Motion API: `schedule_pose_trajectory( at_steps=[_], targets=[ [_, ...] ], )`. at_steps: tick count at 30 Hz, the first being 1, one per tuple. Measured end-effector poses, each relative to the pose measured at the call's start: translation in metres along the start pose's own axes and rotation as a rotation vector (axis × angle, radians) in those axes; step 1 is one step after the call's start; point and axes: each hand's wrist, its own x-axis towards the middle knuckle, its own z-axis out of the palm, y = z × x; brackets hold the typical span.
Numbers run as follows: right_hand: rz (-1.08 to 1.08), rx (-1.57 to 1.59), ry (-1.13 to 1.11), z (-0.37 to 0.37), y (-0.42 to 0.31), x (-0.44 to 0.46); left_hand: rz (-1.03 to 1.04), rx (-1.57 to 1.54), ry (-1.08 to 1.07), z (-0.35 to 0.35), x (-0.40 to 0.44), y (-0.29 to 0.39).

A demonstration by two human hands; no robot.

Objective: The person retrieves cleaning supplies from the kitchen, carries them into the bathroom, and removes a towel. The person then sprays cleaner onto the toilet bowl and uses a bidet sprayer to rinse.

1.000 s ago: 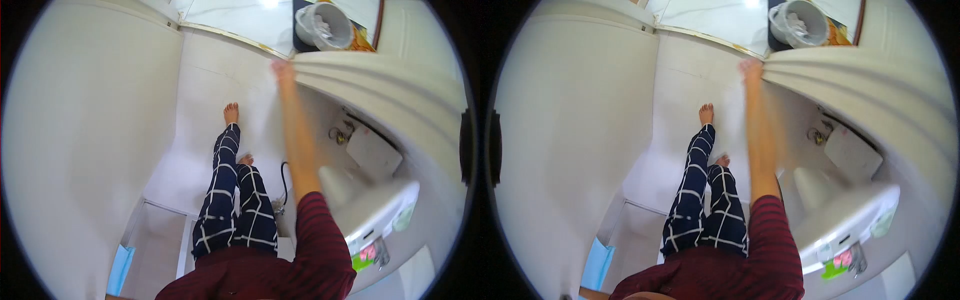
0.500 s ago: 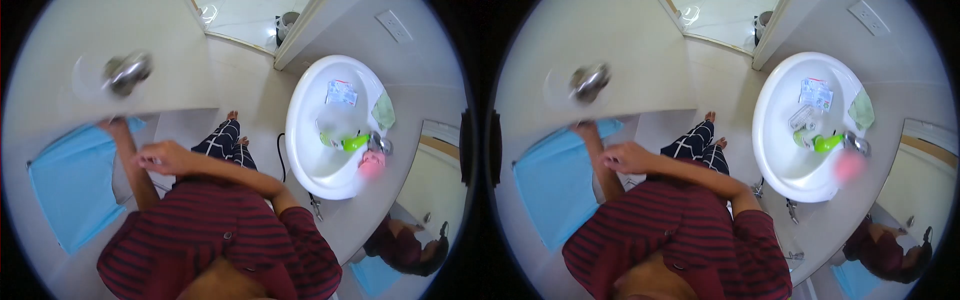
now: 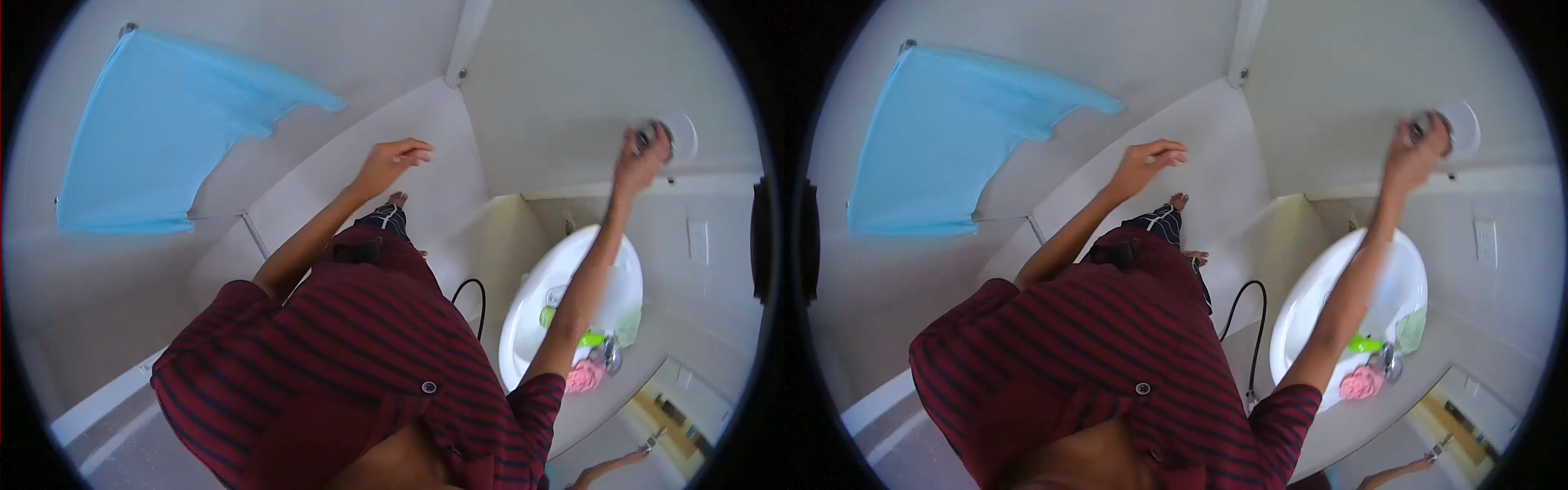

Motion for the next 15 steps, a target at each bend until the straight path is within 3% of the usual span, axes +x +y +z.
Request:
schedule_pose_trajectory(
  at_steps=[5, 7, 9, 12, 14, 15],
  targets=[
    [0.087, -0.043, -0.059, 0.042, 0.094, 0.045, -0.125, -0.008, 0.439, -0.104, -0.016, -0.033],
    [-0.065, -0.081, -0.066, 0.057, 0.135, 0.062, -0.144, 0.014, 0.582, -0.138, -0.011, -0.030],
    [0.143, -0.104, -0.116, 0.059, 0.165, 0.064, -0.115, 0.056, 0.686, -0.147, -0.006, -0.021],
    [0.132, -0.245, -0.182, 0.058, 0.167, 0.077, 0.039, 0.237, 0.839, -0.190, 0.005, -0.019],
    [0.017, -0.198, -0.208, 0.064, 0.202, 0.086, 0.031, 0.500, 1.027, -0.219, 0.009, 0.007],
    [-0.030, -0.176, -0.219, 0.067, 0.212, 0.089, 0.169, 0.748, 1.133, -0.242, 0.009, 0.021]
  ],
)
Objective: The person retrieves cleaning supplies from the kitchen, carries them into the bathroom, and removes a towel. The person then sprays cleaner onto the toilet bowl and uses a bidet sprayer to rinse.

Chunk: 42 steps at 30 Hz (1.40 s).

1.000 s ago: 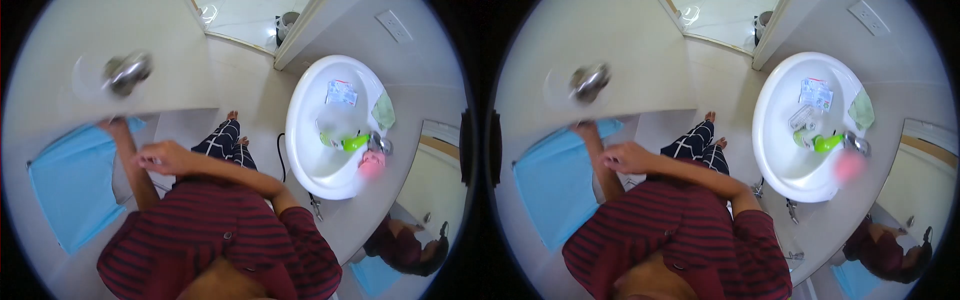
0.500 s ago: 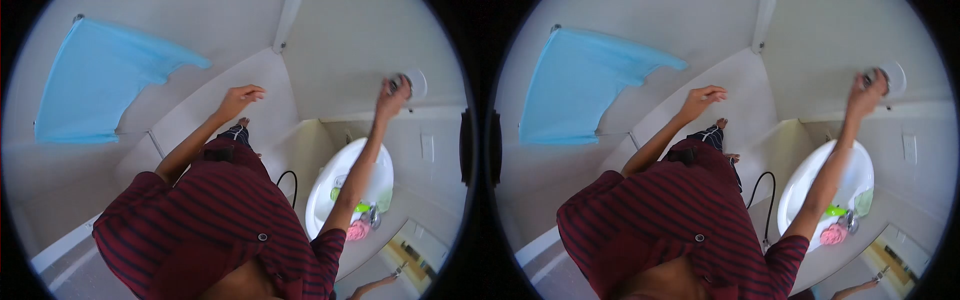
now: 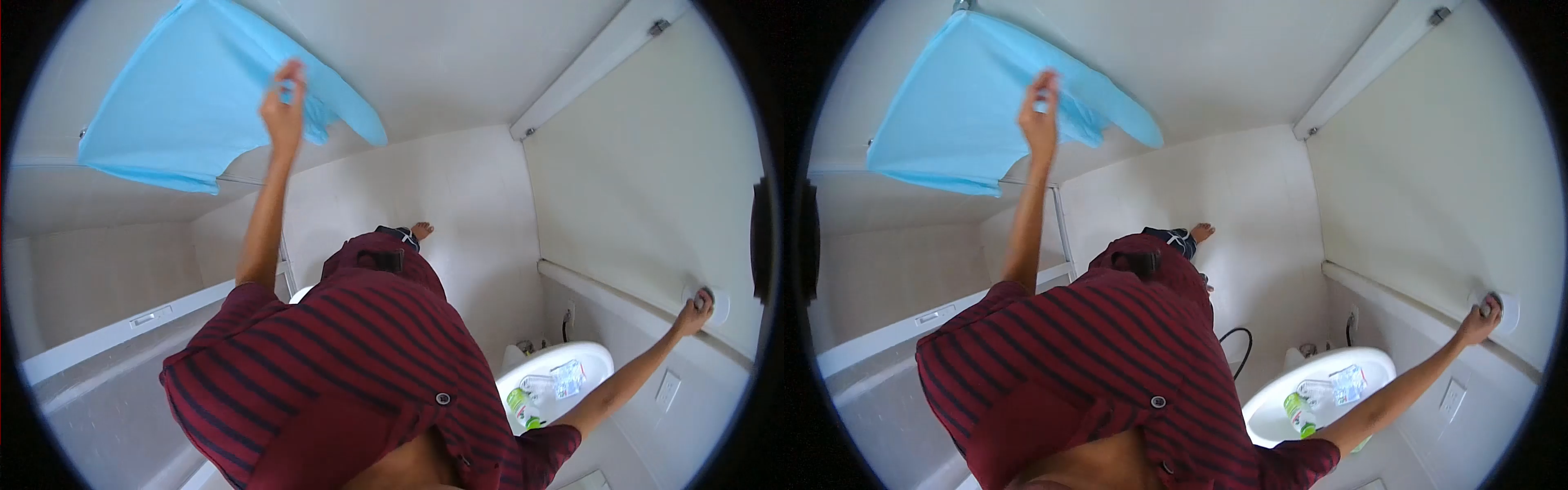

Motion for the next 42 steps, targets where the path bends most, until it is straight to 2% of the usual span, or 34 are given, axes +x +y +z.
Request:
schedule_pose_trajectory(
  at_steps=[1, 3, 5, 6, 8, 11, 12, 14, 17, 20, 21, 22, 23, 25, 26, 27, 28, 30, 31, 32, 35, 38, 39, 41, 42],
  targets=[
    [0.025, 0.008, -0.013, 0.001, 0.000, 0.000, 0.203, 0.158, 0.152, -0.015, 0.029, -0.004],
    [0.007, 0.052, -0.014, -0.001, 0.000, 0.000, 0.441, 0.364, 0.384, -0.056, 0.093, -0.001],
    [0.129, -0.066, -0.072, 0.001, -0.001, 0.003, 0.496, 0.610, 0.447, -0.092, 0.148, -0.004],
    [0.176, -0.134, -0.111, -0.002, -0.008, 0.005, 0.421, 0.618, 0.296, -0.108, 0.167, -0.022],
    [0.087, -0.172, -0.116, -0.002, -0.007, 0.008, 0.260, 0.622, 0.004, -0.133, 0.205, -0.054],
    [-0.030, -0.149, -0.115, 0.006, 0.020, 0.018, -0.211, 0.279, -0.404, -0.150, 0.230, -0.072],
    [-0.059, -0.121, -0.106, 0.012, 0.030, 0.020, -0.148, 0.336, -0.496, -0.154, 0.233, -0.066],
    [-0.033, -0.139, -0.159, 0.018, 0.043, 0.020, 0.021, 0.368, -0.400, -0.149, 0.232, -0.057],
    [0.166, -0.592, -0.189, 0.004, -0.017, 0.019, 0.108, 0.384, -0.068, -0.148, 0.238, -0.035],
    [0.086, -0.597, 0.219, 0.038, -0.063, 0.001, 0.174, 0.257, 0.035, -0.164, 0.223, 0.034],
    [0.125, -0.452, 0.002, 0.033, -0.115, -0.007, 0.213, 0.263, -0.024, -0.172, 0.215, 0.051],
    [-0.077, -0.169, -0.040, 0.074, -0.130, -0.024, 0.254, 0.270, -0.083, -0.181, 0.206, 0.068],
    [-0.143, 0.264, -0.235, 0.107, -0.170, -0.051, 0.293, 0.281, -0.141, -0.189, 0.194, 0.080],
    [-0.158, 0.848, -0.656, 0.074, -0.332, -0.103, 0.399, 0.348, -0.343, -0.196, 0.155, 0.118],
    [-0.271, 1.044, -0.719, 0.052, -0.398, -0.124, 0.356, 0.308, -0.445, -0.198, 0.132, 0.141],
    [-0.478, 1.105, -0.678, 0.043, -0.454, -0.136, 0.355, 0.296, -0.518, -0.200, 0.109, 0.162],
    [-0.509, 1.337, -0.685, 0.014, -0.512, -0.147, 0.349, 0.199, -0.584, -0.203, 0.088, 0.175],
    [-0.573, 1.457, -0.592, -0.071, -0.604, -0.152, 0.339, -0.001, -0.657, -0.210, 0.055, 0.187],
    [-0.593, 1.527, -0.542, -0.102, -0.633, -0.157, 0.261, -0.105, -0.741, -0.223, 0.044, 0.204],
    [-0.621, 1.582, -0.525, -0.120, -0.658, -0.161, 0.180, -0.215, -0.822, -0.237, 0.037, 0.216],
    [-0.704, 1.624, -0.595, -0.149, -0.698, -0.186, -0.092, -0.643, -0.840, -0.271, 0.025, 0.218],
    [-0.773, 1.498, -0.711, -0.130, -0.705, -0.207, -0.139, -0.998, -0.589, -0.305, 0.034, 0.200],
    [-0.786, 1.421, -0.748, -0.114, -0.702, -0.212, 0.052, -1.079, -0.517, -0.306, 0.043, 0.169],
    [-0.767, 1.228, -0.818, -0.076, -0.681, -0.215, -0.145, -0.822, -0.704, -0.315, 0.028, 0.093],
    [-0.745, 1.134, -0.841, -0.058, -0.670, -0.213, -0.319, -0.699, -0.826, -0.294, -0.001, 0.052]
  ],
)
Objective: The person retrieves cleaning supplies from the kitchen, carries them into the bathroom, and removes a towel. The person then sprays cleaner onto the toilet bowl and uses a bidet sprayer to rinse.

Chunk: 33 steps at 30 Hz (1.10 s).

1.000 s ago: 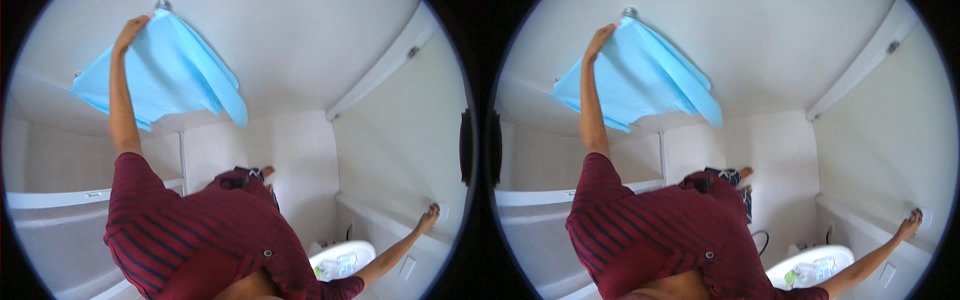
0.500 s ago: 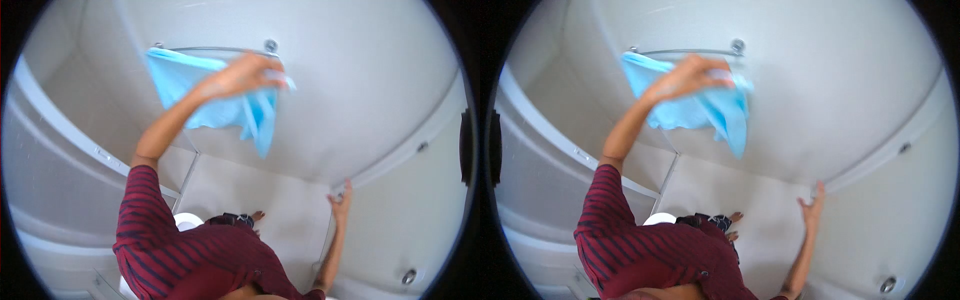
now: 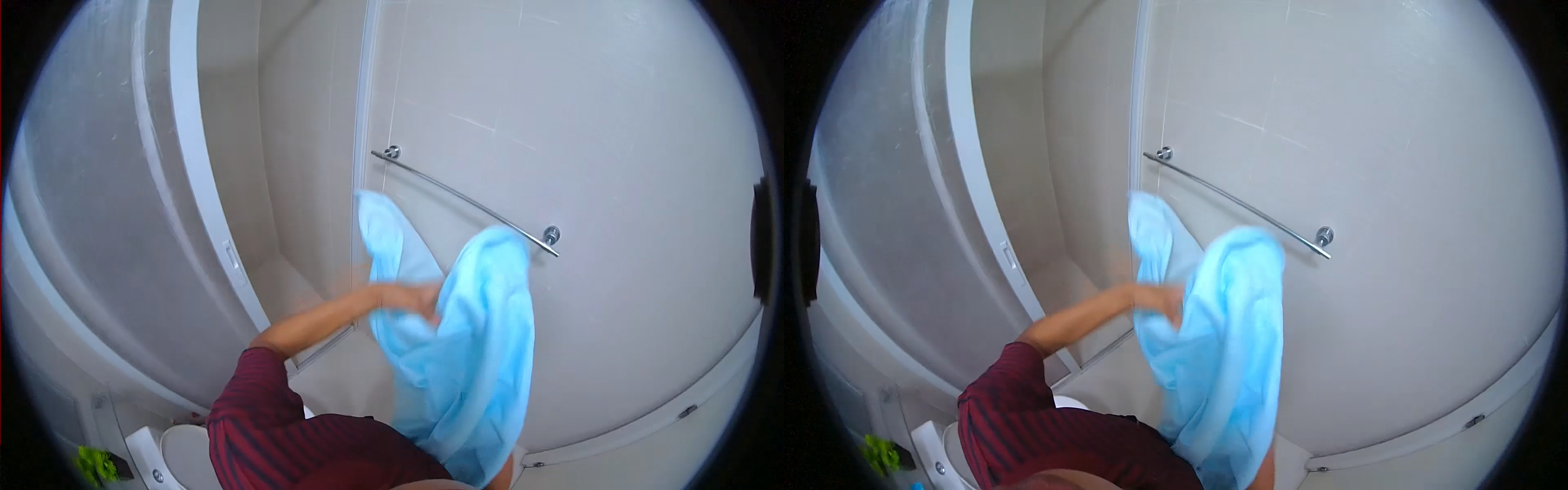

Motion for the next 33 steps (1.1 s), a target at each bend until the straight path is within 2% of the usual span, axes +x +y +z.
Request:
schedule_pose_trajectory(
  at_steps=[1, 2, 4, 5, 6, 7, 8, 9, 11, 13, 14, 15, 16, 18, 19, 20, 21, 23, 26, 29, 32, 33],
  targets=[
    [0.074, -0.070, -0.006, -0.009, 0.026, -0.006, -0.225, 0.056, -0.042, -0.002, -0.003, -0.054],
    [0.150, -0.138, -0.004, -0.023, 0.051, -0.016, -0.562, 0.161, -0.249, 0.006, -0.001, -0.119],
    [0.299, -0.293, 0.019, -0.053, 0.091, -0.039, -0.721, 0.168, -0.513, 0.056, -0.004, -0.128],
    [0.366, -0.372, 0.031, -0.070, 0.102, -0.046, -0.606, 0.318, -0.559, 0.067, -0.006, -0.144],
    [0.455, -0.454, 0.027, -0.090, 0.109, -0.060, -0.568, 0.226, -0.586, 0.068, 0.005, -0.134],
    [0.526, -0.537, 0.008, -0.107, 0.120, -0.066, -0.550, 0.135, -0.624, 0.068, 0.019, -0.122],
    [0.616, -0.607, -0.018, -0.122, 0.126, -0.083, -0.640, 0.095, -0.516, 0.051, 0.025, -0.135],
    [0.709, -0.652, -0.055, -0.135, 0.132, -0.108, -0.734, -0.046, -0.392, 0.035, 0.029, -0.161],
    [0.858, -0.693, -0.119, -0.156, 0.140, -0.150, -0.427, -0.868, -0.372, 0.028, 0.039, -0.208],
    [0.965, -0.652, -0.075, -0.175, 0.141, -0.198, -0.405, -0.950, -0.152, 0.068, 0.061, -0.194],
    [0.990, -0.577, 0.038, -0.183, 0.141, -0.223, -0.424, -0.865, -0.158, 0.086, 0.063, -0.201],
    [0.958, -0.496, 0.318, -0.183, 0.119, -0.243, -0.410, -0.796, -0.155, 0.068, 0.049, -0.189],
    [0.897, -0.424, 0.605, -0.202, 0.144, -0.271, -0.381, -0.723, -0.149, 0.081, 0.071, -0.197],
    [0.973, -0.266, 1.246, -0.261, 0.181, -0.345, -0.373, -0.822, -0.178, 0.135, 0.081, -0.184],
    [0.944, -0.638, 1.405, -0.295, 0.159, -0.363, -0.386, -0.870, -0.173, 0.146, 0.074, -0.176],
    [0.855, -0.693, 1.530, -0.328, 0.146, -0.388, -0.426, -0.888, -0.144, 0.167, 0.068, -0.175],
    [0.958, -0.718, 1.628, -0.360, 0.146, -0.398, -0.445, -0.928, -0.116, 0.187, 0.075, -0.176],
    [1.083, 0.164, 1.709, -0.419, 0.152, -0.419, -0.470, -0.973, -0.020, 0.207, 0.072, -0.182],
    [0.725, 0.976, 1.827, -0.469, 0.227, -0.453, -0.457, -1.022, 0.126, 0.229, 0.059, -0.188],
    [0.295, 1.339, 1.828, -0.477, 0.251, -0.456, -0.429, -1.081, 0.144, 0.240, 0.027, -0.160],
    [0.606, 1.249, 1.587, -0.501, 0.292, -0.481, -0.408, -1.074, 0.185, 0.242, 0.007, -0.162],
    [0.752, 0.992, 1.569, -0.500, 0.283, -0.473, -0.438, -1.061, 0.247, 0.235, -0.003, -0.174]
  ],
)
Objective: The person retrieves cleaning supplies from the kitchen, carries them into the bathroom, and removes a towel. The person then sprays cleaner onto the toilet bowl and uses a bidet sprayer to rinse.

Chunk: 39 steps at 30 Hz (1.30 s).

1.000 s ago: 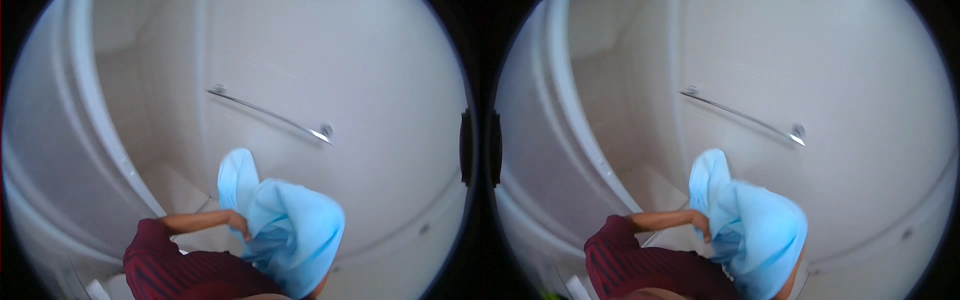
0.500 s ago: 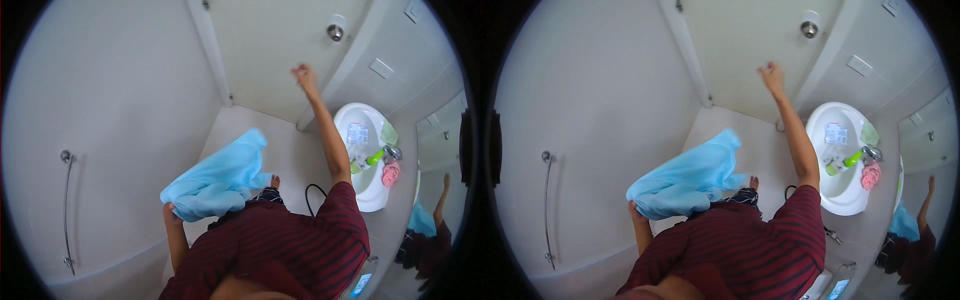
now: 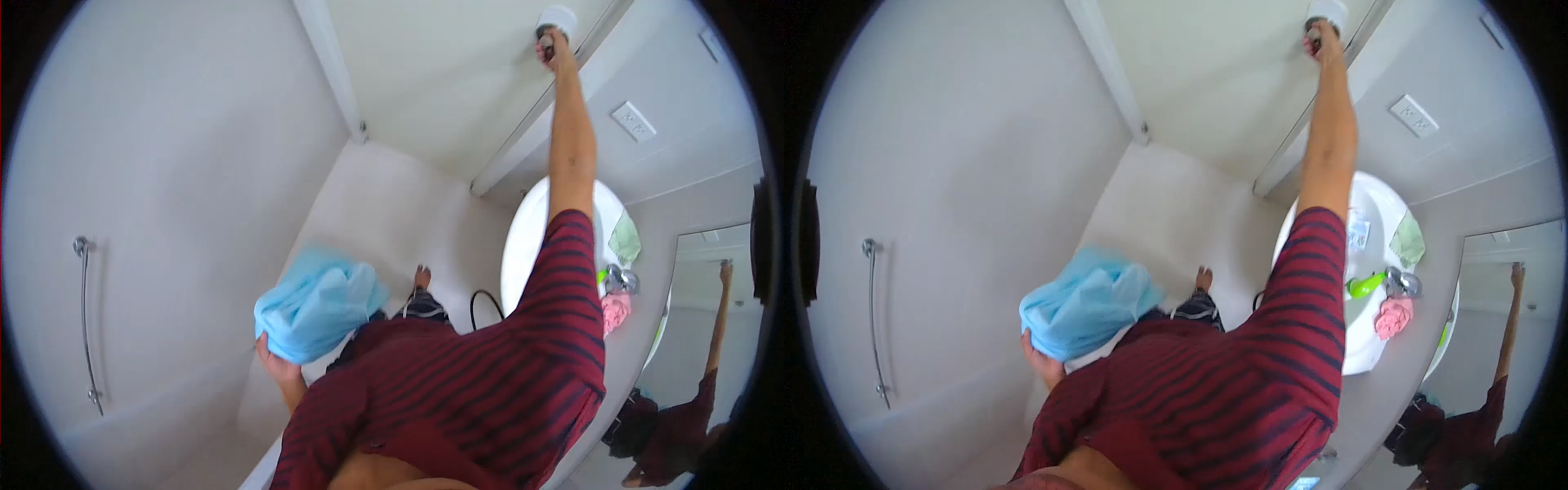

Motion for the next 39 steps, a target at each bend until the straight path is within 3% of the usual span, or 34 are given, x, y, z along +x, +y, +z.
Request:
schedule_pose_trajectory(
  at_steps=[1, 4, 7, 10, 14, 21, 23, 25, 28, 30, 32, 34, 36, 39],
  targets=[
    [-0.084, -0.238, 0.063, 0.005, -0.005, -0.017, -0.002, 0.002, 0.075, -0.014, -0.011, 0.002],
    [-0.175, -0.277, 0.084, 0.014, 0.010, -0.061, -0.058, 0.074, 0.087, -0.009, -0.015, -0.003],
    [-0.202, -0.094, 0.124, 0.023, 0.034, -0.094, -0.127, 0.179, 0.017, -0.007, -0.016, -0.002],
    [-0.112, 0.079, -0.086, 0.029, 0.069, -0.149, -0.220, 0.241, -0.018, -0.013, -0.014, 0.001],
    [-0.192, 0.540, -0.303, 0.083, 0.149, -0.279, -0.278, 0.283, -0.023, -0.012, -0.015, 0.003],
    [0.057, 0.713, -0.640, 0.217, 0.261, -0.414, -0.338, 0.357, -0.210, -0.012, -0.006, 0.016],
    [0.233, 0.795, -0.511, 0.264, 0.288, -0.443, -0.387, 0.453, -0.216, -0.012, 0.003, 0.011],
    [0.239, 0.874, -0.458, 0.306, 0.317, -0.459, -0.423, 0.551, -0.245, -0.013, 0.015, 0.004],
    [0.295, 0.799, -0.366, 0.339, 0.336, -0.477, -0.454, 0.611, -0.267, -0.012, 0.032, -0.020],
    [0.426, 0.414, -0.501, 0.333, 0.350, -0.483, -0.449, 0.555, -0.218, -0.007, 0.044, -0.045],
    [0.180, 0.213, -0.783, 0.304, 0.345, -0.505, -0.464, 0.510, -0.195, -0.010, 0.060, -0.068],
    [-0.216, -0.467, -1.402, 0.250, 0.315, -0.498, -0.505, 0.403, -0.245, -0.013, 0.089, -0.084],
    [-0.500, -0.284, -1.206, 0.198, 0.303, -0.467, -0.581, 0.217, -0.352, -0.005, 0.121, -0.098],
    [-0.536, -0.577, -0.505, 0.125, 0.265, -0.366, -0.572, 0.506, -0.407, 0.067, 0.166, -0.119]
  ],
)
